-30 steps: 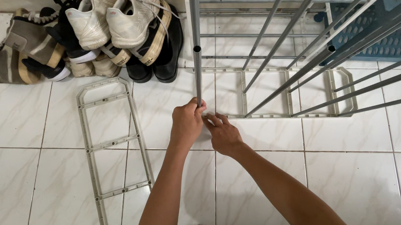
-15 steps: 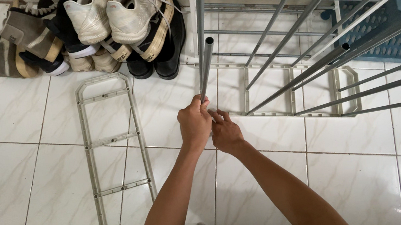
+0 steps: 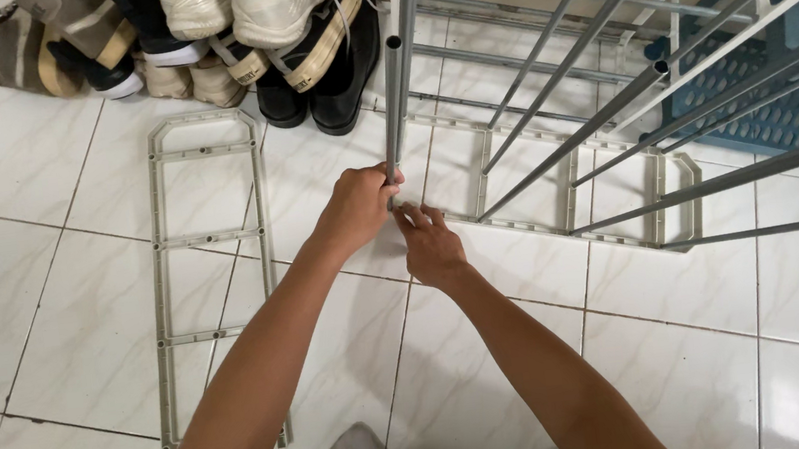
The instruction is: The person assembles a metal and plastic shelving unit by inserting vertical metal poles into plastic base frames and then attaching a plastic shelf layer. The person works on a tiled floor, handling poles and frames by hand.
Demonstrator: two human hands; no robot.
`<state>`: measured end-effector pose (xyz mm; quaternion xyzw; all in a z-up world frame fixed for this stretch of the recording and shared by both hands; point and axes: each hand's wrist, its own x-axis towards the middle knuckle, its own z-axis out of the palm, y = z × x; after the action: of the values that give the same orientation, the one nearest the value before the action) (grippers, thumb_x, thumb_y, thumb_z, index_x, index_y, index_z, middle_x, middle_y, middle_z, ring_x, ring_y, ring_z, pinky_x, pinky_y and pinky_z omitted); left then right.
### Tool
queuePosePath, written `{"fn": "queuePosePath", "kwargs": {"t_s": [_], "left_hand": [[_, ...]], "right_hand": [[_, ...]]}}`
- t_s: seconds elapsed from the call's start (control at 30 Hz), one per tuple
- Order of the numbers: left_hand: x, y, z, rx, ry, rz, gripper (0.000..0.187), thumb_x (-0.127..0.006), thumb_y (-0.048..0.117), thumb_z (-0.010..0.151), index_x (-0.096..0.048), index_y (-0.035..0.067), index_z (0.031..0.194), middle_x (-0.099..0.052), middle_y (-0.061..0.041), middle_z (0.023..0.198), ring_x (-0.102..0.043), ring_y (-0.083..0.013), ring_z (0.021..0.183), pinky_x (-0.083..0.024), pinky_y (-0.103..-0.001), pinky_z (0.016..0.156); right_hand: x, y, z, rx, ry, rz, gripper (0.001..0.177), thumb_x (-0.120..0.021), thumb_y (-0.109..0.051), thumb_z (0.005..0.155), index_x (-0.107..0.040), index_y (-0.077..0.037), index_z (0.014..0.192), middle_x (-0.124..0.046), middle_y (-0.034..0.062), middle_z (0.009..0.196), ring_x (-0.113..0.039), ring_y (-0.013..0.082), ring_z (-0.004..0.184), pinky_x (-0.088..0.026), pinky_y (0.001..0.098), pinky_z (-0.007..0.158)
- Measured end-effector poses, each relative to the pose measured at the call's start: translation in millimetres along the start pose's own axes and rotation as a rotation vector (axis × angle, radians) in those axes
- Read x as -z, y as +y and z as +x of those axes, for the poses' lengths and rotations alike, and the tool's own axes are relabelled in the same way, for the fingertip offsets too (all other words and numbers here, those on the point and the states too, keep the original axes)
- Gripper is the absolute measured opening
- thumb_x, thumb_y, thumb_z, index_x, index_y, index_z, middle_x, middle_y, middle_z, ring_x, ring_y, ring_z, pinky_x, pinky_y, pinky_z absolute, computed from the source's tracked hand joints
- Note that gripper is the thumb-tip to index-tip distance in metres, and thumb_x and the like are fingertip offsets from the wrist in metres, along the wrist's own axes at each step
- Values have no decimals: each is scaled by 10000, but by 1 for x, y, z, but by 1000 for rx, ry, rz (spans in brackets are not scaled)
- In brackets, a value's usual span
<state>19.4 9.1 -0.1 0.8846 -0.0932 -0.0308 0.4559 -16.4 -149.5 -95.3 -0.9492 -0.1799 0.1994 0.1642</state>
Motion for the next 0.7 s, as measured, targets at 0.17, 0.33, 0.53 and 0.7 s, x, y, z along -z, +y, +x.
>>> {"fn": "queuePosePath", "kwargs": {"t_s": [0.17,0.33,0.53,0.7], "left_hand": [[-6,13,-2,77,80,-2,53,-647,54,943,-681,14,950,-731,-172,797,-716,-338,736,-554,-424,692],[-24,13,-7,150,235,-21,72,-629,8,940,-684,31,980,-734,-165,792,-733,-324,705,-551,-421,617],[-55,11,-5,162,461,30,141,-632,-32,889,-677,17,1014,-760,-171,889,-766,-324,875,-615,-409,697],[-65,13,-1,236,498,42,124,-628,-2,922,-661,6,1042,-779,-151,934,-761,-334,852,-608,-420,709]], "right_hand": [[-1,6,7,13,-24,-17,791,-590,-2,812,-346,-129,1554,-337,36,1584,-323,355,1445,-500,444,1055],[-1,8,16,12,-44,-91,638,-599,-72,859,-441,-106,1475,-406,50,1544,-399,338,1409,-542,436,1019],[6,4,21,-17,-137,-114,524,-606,-185,919,-501,-116,1428,-461,53,1462,-407,366,1383,-563,431,985],[13,-2,24,-39,-224,-213,616,-669,-302,923,-454,-88,1459,-457,65,1448,-345,385,1421,-571,423,969]]}}
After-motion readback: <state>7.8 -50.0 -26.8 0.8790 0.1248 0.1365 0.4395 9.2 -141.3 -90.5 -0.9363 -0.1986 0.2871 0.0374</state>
